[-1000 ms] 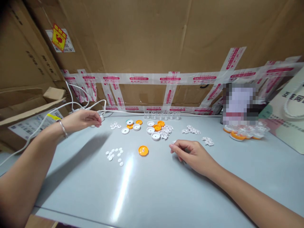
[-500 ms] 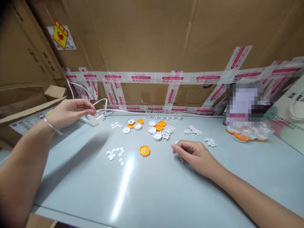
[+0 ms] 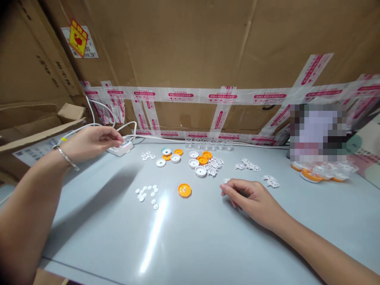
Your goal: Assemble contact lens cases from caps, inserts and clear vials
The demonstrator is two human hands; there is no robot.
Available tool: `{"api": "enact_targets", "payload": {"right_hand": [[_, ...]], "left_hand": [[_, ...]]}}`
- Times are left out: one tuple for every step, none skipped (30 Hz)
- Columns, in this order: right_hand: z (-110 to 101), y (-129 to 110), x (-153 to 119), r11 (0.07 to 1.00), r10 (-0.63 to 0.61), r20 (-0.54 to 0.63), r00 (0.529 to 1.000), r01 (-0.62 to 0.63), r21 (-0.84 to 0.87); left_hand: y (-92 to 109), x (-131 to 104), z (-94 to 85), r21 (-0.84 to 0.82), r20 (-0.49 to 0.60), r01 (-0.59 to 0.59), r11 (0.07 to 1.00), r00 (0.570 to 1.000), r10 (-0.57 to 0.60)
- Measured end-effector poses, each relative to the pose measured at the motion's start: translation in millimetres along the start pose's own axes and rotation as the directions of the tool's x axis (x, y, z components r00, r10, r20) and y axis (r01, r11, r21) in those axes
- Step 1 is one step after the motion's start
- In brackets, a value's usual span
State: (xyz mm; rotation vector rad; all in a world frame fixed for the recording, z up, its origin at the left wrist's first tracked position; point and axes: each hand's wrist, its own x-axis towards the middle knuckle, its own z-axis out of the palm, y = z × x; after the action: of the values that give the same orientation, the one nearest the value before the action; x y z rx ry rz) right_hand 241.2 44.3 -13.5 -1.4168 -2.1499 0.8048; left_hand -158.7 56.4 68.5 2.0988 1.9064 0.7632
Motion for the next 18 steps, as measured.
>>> {"api": "enact_targets", "payload": {"right_hand": [[0,-1,0,1.0,0.002,0.001,1.0,-0.002,-0.002],[0,-1,0,1.0,0.005,0.002,1.0,-0.005,-0.003],[0,-2,0,1.0,0.009,0.004,1.0,-0.009,-0.002],[0,-2,0,1.0,0.01,0.004,1.0,-0.01,0.0],[0,-2,0,1.0,0.01,0.006,1.0,-0.01,0.004],[0,-2,0,1.0,0.007,0.006,1.0,-0.007,0.008],[0,-2,0,1.0,0.002,0.005,1.0,-0.002,0.012],[1,-1,0,1.0,-0.001,0.004,1.0,0.001,0.014],[1,-1,0,1.0,0.001,0.006,1.0,-0.001,0.015],[1,0,0,1.0,0.004,0.01,1.0,-0.004,0.016],[1,0,0,1.0,0.009,0.016,1.0,-0.009,0.017],[1,1,0,1.0,0.013,0.023,1.0,-0.013,0.019],[1,1,0,1.0,0.015,0.027,1.0,-0.015,0.02],[2,1,0,1.0,0.013,0.03,0.999,-0.014,0.022],[2,1,0,1.0,0.01,0.031,0.999,-0.011,0.023],[2,1,0,1.0,0.009,0.033,0.999,-0.01,0.023],[2,0,0,1.0,0.012,0.034,0.999,-0.013,0.022],[3,-1,-1,1.0,0.017,0.037,0.999,-0.018,0.023]], "left_hand": [[2,-1,0.1,-0.014,-0.011,-0.002,1.0,1.0,0.002],[3,-2,0.1,-0.026,-0.023,-0.003,1.0,1.0,0.002],[5,-2,0.1,-0.038,-0.038,-0.004,0.999,0.999,0.002],[7,-3,0.0,-0.045,-0.051,-0.005,0.999,0.999,0.002],[9,-4,0.0,-0.046,-0.061,-0.006,0.999,0.998,0.003],[10,-5,0.0,-0.036,-0.066,-0.006,0.999,0.998,0.004],[12,-5,0.1,-0.016,-0.068,-0.007,1.0,0.998,0.006],[14,-6,0.3,0.011,-0.07,-0.009,1.0,0.998,0.01],[15,-6,0.8,0.041,-0.07,-0.011,0.999,0.997,0.014],[17,-6,1.6,0.071,-0.07,-0.014,0.997,0.997,0.019],[19,-6,2.7,0.092,-0.07,-0.021,0.996,0.997,0.027],[20,-7,4.3,0.106,-0.069,-0.035,0.994,0.997,0.042],[23,-7,6.4,0.117,-0.065,-0.056,0.992,0.996,0.064],[25,-7,9.1,0.128,-0.058,-0.083,0.988,0.994,0.091],[28,-7,12.5,0.14,-0.049,-0.116,0.983,0.991,0.124],[32,-7,16.5,0.151,-0.043,-0.151,0.977,0.986,0.159],[35,-8,21.1,0.156,-0.034,-0.183,0.971,0.981,0.191],[39,-8,26.1,0.152,-0.029,-0.213,0.965,0.975,0.22]]}}
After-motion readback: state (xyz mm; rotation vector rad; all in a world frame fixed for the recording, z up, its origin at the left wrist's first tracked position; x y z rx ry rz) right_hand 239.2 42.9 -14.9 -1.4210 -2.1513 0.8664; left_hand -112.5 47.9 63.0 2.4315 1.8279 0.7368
